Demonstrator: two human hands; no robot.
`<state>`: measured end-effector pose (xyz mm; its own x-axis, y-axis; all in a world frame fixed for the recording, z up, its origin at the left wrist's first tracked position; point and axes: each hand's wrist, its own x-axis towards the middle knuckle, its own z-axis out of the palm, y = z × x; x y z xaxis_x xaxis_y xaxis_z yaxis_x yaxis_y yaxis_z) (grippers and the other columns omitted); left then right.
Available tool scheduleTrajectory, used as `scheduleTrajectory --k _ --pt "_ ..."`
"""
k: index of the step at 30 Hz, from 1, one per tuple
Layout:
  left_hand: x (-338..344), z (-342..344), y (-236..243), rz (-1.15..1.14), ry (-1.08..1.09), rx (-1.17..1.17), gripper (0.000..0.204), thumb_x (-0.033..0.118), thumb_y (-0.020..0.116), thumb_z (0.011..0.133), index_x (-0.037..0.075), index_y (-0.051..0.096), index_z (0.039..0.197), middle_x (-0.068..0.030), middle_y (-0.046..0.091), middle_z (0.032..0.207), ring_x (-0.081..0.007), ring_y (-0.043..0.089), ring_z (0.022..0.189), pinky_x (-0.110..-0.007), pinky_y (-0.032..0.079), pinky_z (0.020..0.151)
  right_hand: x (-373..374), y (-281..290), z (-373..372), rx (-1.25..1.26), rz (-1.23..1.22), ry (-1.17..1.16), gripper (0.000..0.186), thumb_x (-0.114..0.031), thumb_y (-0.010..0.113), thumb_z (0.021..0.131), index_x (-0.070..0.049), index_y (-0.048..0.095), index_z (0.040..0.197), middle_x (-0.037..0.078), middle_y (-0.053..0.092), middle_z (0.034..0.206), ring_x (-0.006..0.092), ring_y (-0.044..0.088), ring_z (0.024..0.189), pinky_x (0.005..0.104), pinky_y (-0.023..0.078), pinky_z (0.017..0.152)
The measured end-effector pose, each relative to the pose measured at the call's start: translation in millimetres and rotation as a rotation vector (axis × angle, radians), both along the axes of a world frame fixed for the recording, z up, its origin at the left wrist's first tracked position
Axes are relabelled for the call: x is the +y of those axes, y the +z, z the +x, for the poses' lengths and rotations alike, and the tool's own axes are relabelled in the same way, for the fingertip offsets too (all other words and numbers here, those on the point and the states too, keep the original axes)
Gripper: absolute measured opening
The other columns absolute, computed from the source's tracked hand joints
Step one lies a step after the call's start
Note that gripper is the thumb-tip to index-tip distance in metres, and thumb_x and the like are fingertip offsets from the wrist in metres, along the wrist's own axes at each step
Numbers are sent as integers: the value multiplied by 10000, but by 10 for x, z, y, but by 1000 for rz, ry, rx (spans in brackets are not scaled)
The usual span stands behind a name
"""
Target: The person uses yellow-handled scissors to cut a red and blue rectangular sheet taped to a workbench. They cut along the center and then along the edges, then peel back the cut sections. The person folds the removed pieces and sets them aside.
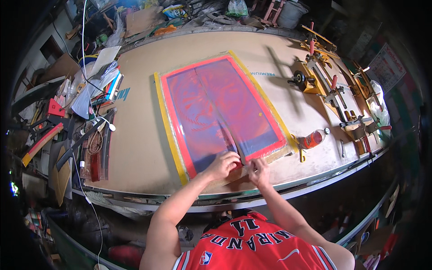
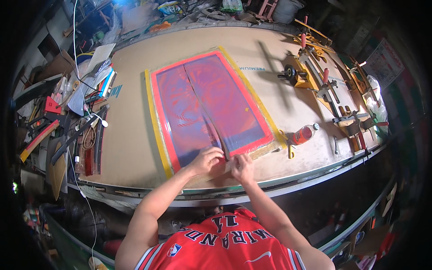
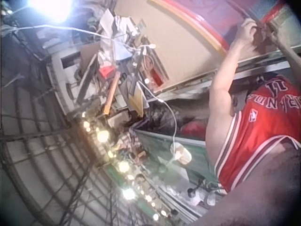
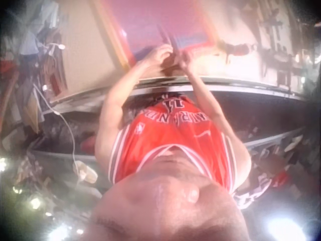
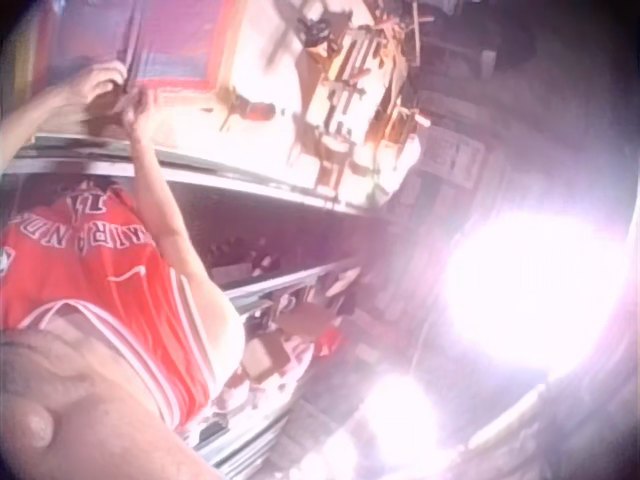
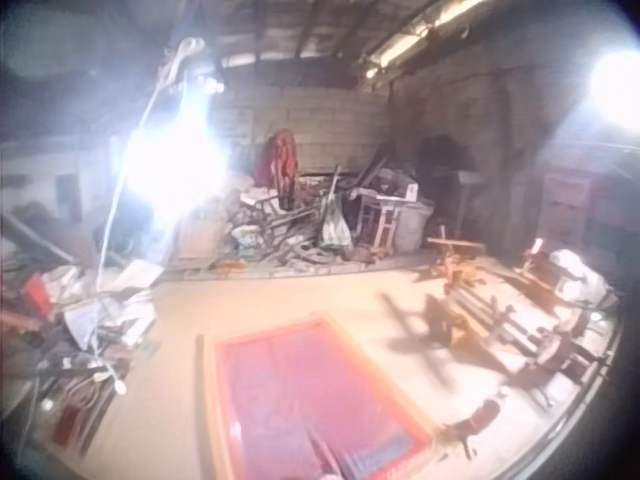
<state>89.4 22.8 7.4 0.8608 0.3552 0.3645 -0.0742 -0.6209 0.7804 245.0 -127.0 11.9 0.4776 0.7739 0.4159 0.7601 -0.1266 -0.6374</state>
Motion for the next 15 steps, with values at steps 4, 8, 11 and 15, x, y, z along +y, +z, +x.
scheduleTrajectory --k 4,8,11,15 --pt "324 -422 51 391 703 203 291 157 746 810 44 619 1046 -123 616 1152 -365 584 1062 -464 433 963 -142 63 -429 -80 -53 -72 165 -151 689 871 -5 671 947 173 643 853 369 619 805 473 491 762" --pt "715 -898 26 179 1347 511 370 221 732 859 17 587 1132 -168 584 1236 -404 563 1125 -451 442 957 -123 -15 -527 232 -156 -139 106 -79 685 856 -11 657 931 174 656 890 354 651 824 446 514 758" --pt "919 -1132 -32 -339 1301 410 383 305 672 931 -29 622 1111 -196 636 1152 -373 602 1092 -432 462 924 -39 -17 -538 300 -26 -107 85 -23 675 850 -15 643 928 173 675 917 342 675 830 420 527 741" --pt "961 -1253 -9 -735 1247 123 571 457 539 1010 -97 674 984 -215 701 908 -287 661 859 -422 490 819 1 316 -585 333 53 -132 64 -4 676 859 7 640 911 174 696 859 309 697 799 376 531 719"
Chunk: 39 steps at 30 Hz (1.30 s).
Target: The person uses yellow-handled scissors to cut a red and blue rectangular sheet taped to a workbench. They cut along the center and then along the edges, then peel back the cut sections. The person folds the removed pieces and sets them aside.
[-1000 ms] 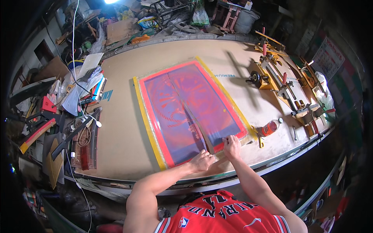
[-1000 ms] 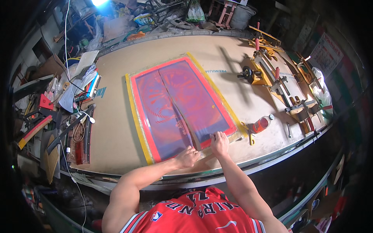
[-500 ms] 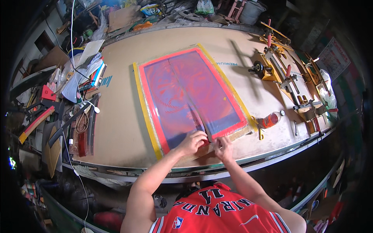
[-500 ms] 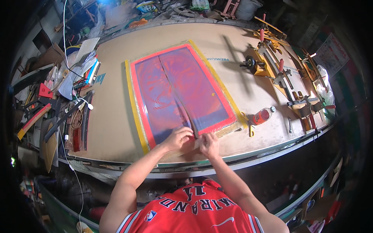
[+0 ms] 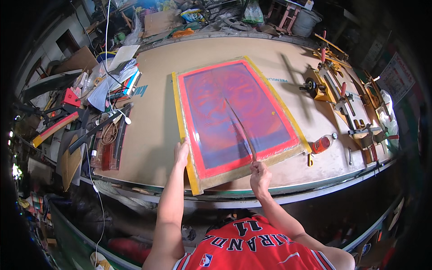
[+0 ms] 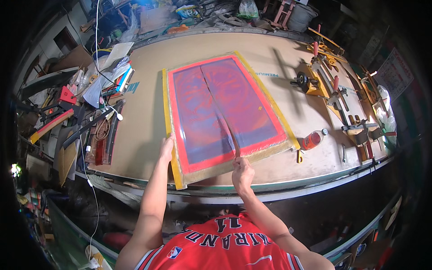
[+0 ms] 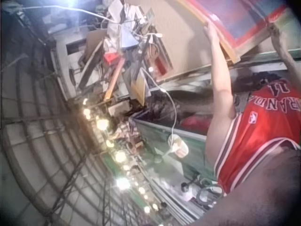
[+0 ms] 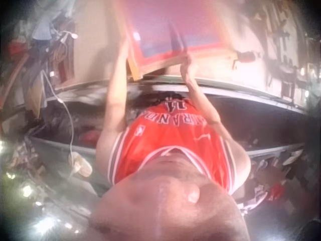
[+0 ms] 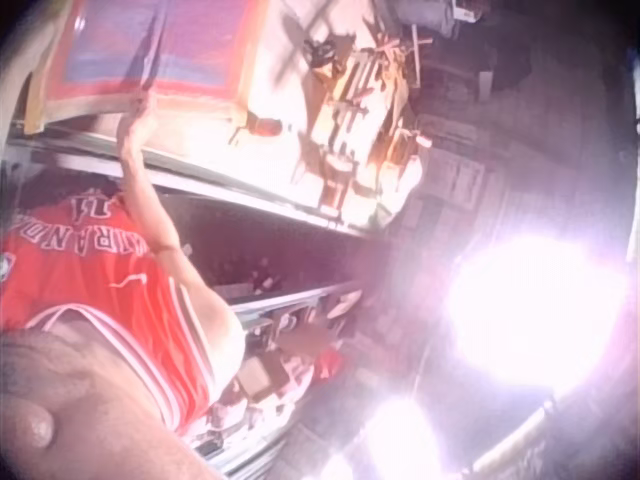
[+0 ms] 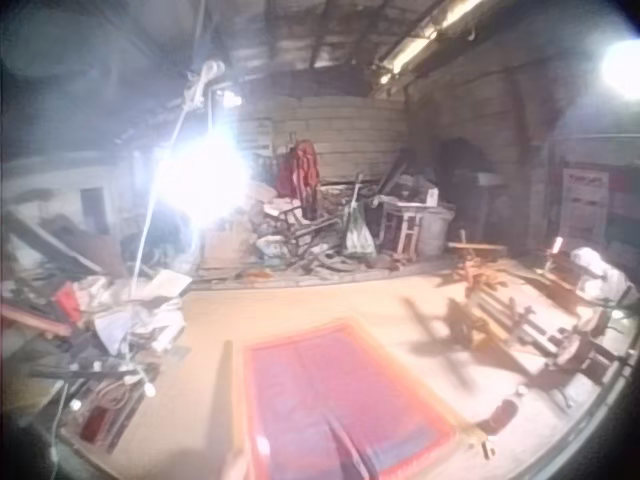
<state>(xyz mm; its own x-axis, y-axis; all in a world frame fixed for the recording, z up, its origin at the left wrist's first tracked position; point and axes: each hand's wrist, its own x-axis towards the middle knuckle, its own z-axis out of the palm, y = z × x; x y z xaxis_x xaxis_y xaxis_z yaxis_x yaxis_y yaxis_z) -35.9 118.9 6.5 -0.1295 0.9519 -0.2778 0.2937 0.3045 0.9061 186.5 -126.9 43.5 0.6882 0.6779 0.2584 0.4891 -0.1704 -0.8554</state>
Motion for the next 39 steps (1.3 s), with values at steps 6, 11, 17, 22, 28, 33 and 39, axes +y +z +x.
scheduleTrajectory --k 6,11,17,22,28,33,39 --pt "-475 322 68 -29 140 -13 664 499 429 1046 -121 659 981 -249 697 943 -300 654 858 -434 495 802 -24 146 319 5 -30 -168 53 -11 631 872 -12 672 905 182 694 803 305 690 758 385 518 694" --pt "-1342 703 -60 6 260 -95 592 459 398 1060 -121 515 1056 -317 618 1067 -402 615 1014 -469 462 900 169 224 1008 -74 -106 -254 84 -49 607 848 -11 680 866 211 698 806 360 694 788 431 523 734" --pt "-2099 1007 -268 -155 195 -472 461 369 419 1079 -73 467 1204 -191 577 1206 -275 611 1068 -421 533 890 482 31 1594 -72 -214 -339 113 -100 615 846 -3 672 847 205 702 806 375 686 812 446 521 784" --pt "-2496 1053 -80 -629 -121 -724 431 351 357 1091 -38 507 1201 -196 655 1106 -300 705 923 -437 599 846 616 -137 1921 -70 -286 -268 172 -175 670 865 -4 668 856 219 691 804 373 682 808 457 510 769" --pt "-2677 1193 -188 -787 -83 -824 415 315 315 1101 -47 488 1207 -223 641 1084 -332 695 959 -453 589 880 689 -288 1967 -42 -212 -204 175 -184 651 888 -17 700 893 213 692 780 332 693 753 426 522 717" --pt "-2709 1324 -66 -801 16 -794 392 282 280 1106 -46 430 1260 -238 605 1139 -374 663 1036 -489 571 914 682 -296 1950 42 -220 -197 183 -181 639 899 -16 718 910 216 713 825 331 709 802 421 536 743" --pt "-2788 1275 71 -857 43 -790 412 273 266 1106 -73 394 1292 -258 589 1185 -385 644 1078 -517 537 976 595 -249 2023 156 -276 -36 179 -142 606 943 12 698 944 165 704 753 236 693 643 376 542 580"
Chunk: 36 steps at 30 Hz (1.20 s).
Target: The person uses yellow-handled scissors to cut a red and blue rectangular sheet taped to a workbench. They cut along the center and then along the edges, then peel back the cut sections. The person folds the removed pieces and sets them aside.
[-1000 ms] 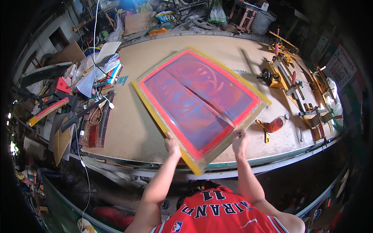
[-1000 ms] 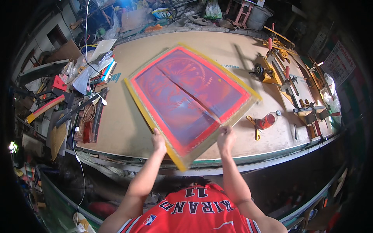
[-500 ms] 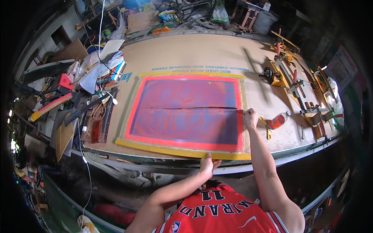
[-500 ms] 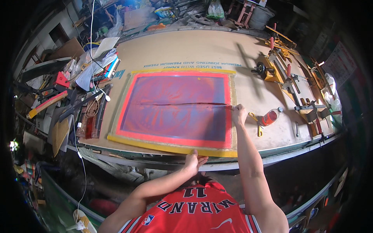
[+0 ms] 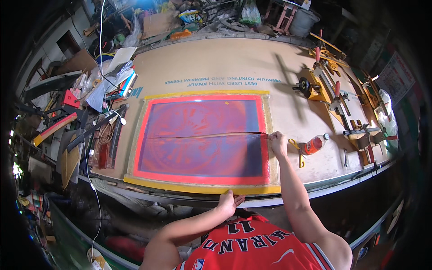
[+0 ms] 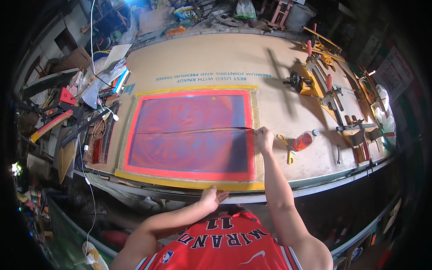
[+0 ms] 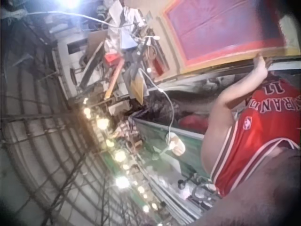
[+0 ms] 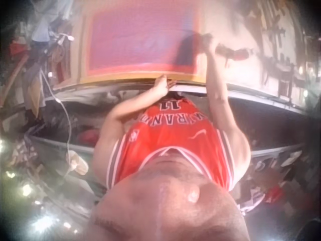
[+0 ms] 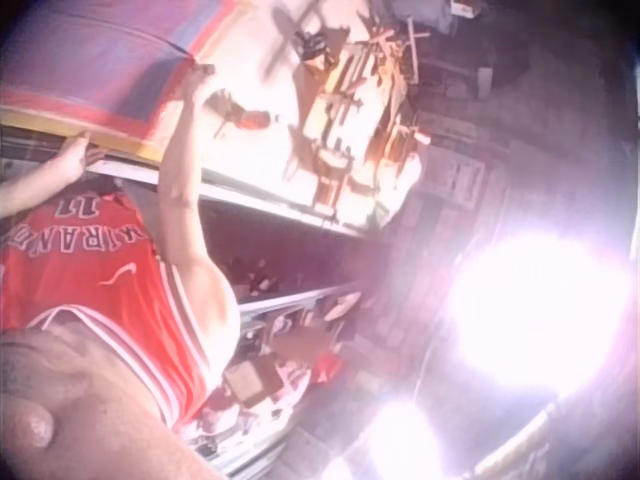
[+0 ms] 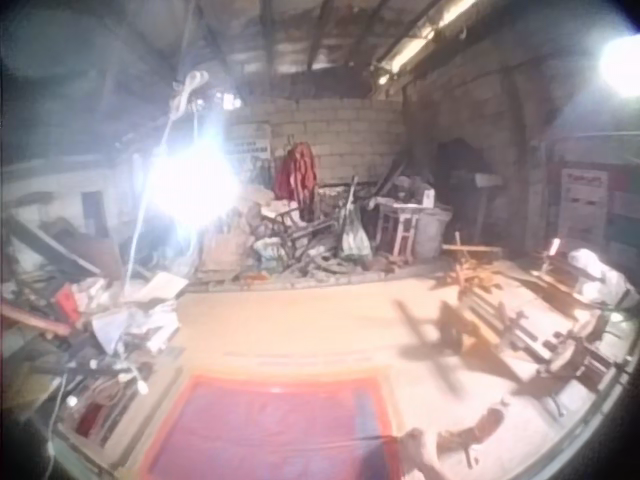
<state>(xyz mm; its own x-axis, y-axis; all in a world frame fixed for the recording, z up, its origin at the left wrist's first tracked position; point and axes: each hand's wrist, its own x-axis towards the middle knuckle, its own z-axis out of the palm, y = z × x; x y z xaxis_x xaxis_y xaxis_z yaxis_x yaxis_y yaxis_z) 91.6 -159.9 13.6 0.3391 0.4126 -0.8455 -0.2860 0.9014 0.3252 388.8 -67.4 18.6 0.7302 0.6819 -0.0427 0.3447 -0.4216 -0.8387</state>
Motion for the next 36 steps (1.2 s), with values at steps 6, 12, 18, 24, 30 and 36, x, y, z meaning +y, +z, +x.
scheduleTrajectory --k 6,12,18,24,30,36 --pt "264 -52 420 -50 -664 -222 364 260 432 1064 -78 504 1176 -278 671 1147 -339 717 969 -425 605 850 -119 -72 -90 321 194 -73 162 -112 549 992 29 623 960 126 705 757 152 640 510 313 504 459" --pt "792 211 266 1380 -772 435 134 120 586 986 -5 634 996 -109 721 956 -214 691 753 -324 532 691 -167 -71 -367 65 73 -166 156 -113 550 932 4 650 903 151 703 700 238 693 607 387 532 652" --pt "1139 744 75 1893 -532 541 89 39 588 924 -2 646 978 -147 664 928 -341 644 866 -420 520 791 -229 -246 -352 -140 116 -191 144 -71 533 917 -1 657 893 171 721 780 263 702 649 386 535 672" --pt "1794 1625 25 1997 -739 571 177 28 586 898 37 676 1050 -147 652 1156 -340 573 1153 -455 446 984 -300 -161 -282 189 215 -69 200 -146 521 1016 -29 658 928 124 702 729 176 626 488 332 465 442" --pt "2068 2175 178 1739 -1434 760 490 342 531 995 267 477 1477 -73 236 1635 -316 244 1486 -581 245 1164 -311 58 -165 448 26 -61 206 -192 508 1042 -2 582 1010 109 628 622 162 614 440 308 425 364" --pt "2107 2160 182 1669 -1558 806 580 470 501 1000 335 349 1543 -8 80 1680 -315 90 1538 -698 157 1145 -159 -358 -148 161 40 -77 193 -162 525 989 13 603 965 234 687 810 354 696 701 463 533 645"
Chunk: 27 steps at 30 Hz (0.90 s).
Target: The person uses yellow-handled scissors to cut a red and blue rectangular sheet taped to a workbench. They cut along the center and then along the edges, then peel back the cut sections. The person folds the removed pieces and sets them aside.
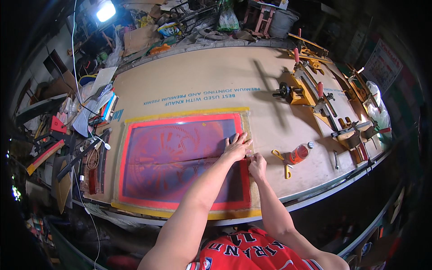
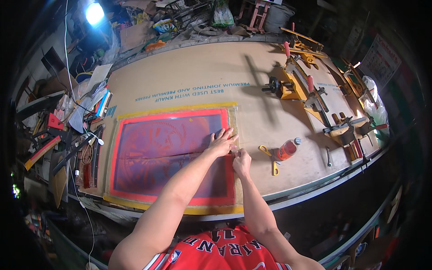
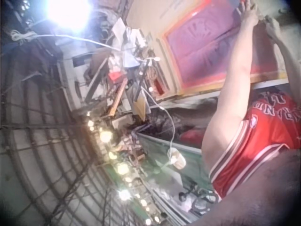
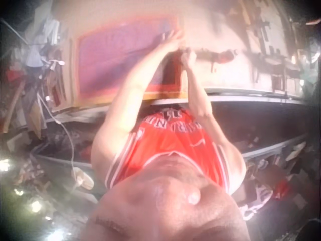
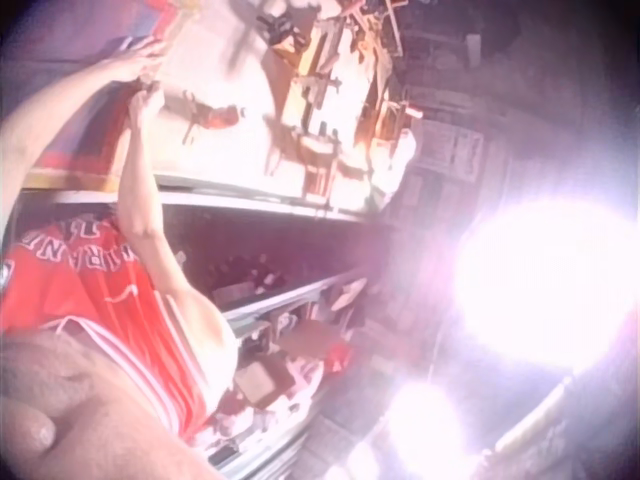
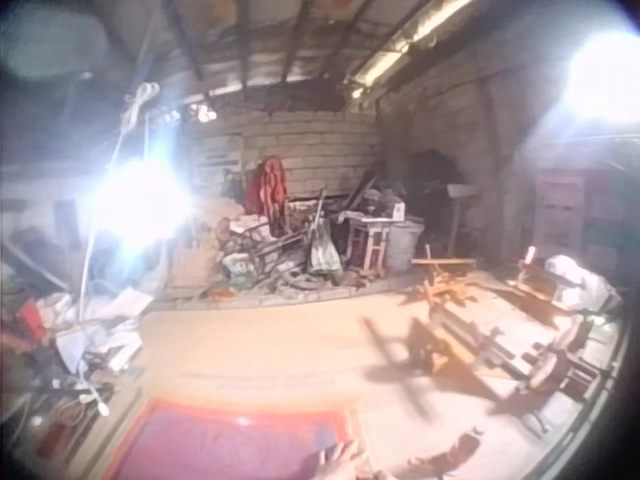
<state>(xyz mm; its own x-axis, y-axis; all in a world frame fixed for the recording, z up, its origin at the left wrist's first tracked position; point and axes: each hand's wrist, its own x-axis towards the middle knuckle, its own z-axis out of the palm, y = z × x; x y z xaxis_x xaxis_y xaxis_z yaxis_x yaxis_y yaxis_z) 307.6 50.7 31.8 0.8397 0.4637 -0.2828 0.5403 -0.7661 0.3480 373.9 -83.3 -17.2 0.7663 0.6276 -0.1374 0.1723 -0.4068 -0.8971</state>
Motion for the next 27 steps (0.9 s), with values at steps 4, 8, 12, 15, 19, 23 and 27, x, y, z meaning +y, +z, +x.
scheduleTrajectory --k 4,8,12,15,19,23,27 --pt "-40 -13 21 -12 28 32 575 440 494 1011 341 326 1552 0 65 1681 -312 77 1541 -703 132 1154 32 170 -160 -228 -28 7 152 -81 498 924 35 572 859 269 647 786 427 668 769 502 498 694" --pt "-53 13 54 -45 40 49 578 408 491 1017 349 301 1560 22 32 1685 -311 43 1545 -713 97 1158 17 326 -241 -217 -117 -26 99 -29 485 861 28 565 872 297 644 822 475 645 839 526 485 744" --pt "-58 11 80 -85 71 66 582 382 479 1024 362 272 1568 44 5 1686 -300 14 1548 -721 49 1157 -217 139 -440 -291 -190 0 90 26 485 824 6 548 885 281 636 793 481 635 806 530 483 709" --pt "-27 -4 -28 -134 70 42 556 397 467 1024 361 307 1555 38 24 1685 -283 18 1549 -727 12 1154 -461 246 -581 -319 -106 54 108 60 484 805 -3 519 885 261 612 729 487 616 746 533 474 672" --pt "-67 23 8 -118 59 40 566 372 447 1038 366 258 1571 49 3 1686 -277 -21 1550 -712 -7 1157 -486 259 -569 -256 -53 54 46 21 515 886 -17 519 911 218 609 741 425 621 785 503 475 701" --pt "-69 -62 -111 -62 52 -53 574 395 461 1030 322 283 1571 14 22 1687 -275 -11 1550 -701 -5 1159 -506 219 -666 -594 112 51 103 2 575 886 -21 576 987 192 650 926 373 593 1000 451 464 856" --pt "-71 -142 -190 -61 16 -112 642 445 538 988 268 317 1564 -28 51 1685 -279 7 1549 -672 12 1171 -495 257 -647 -646 238 -2 174 4 641 854 -3 617 1026 180 653 1098 362 569 1060 430 454 934"
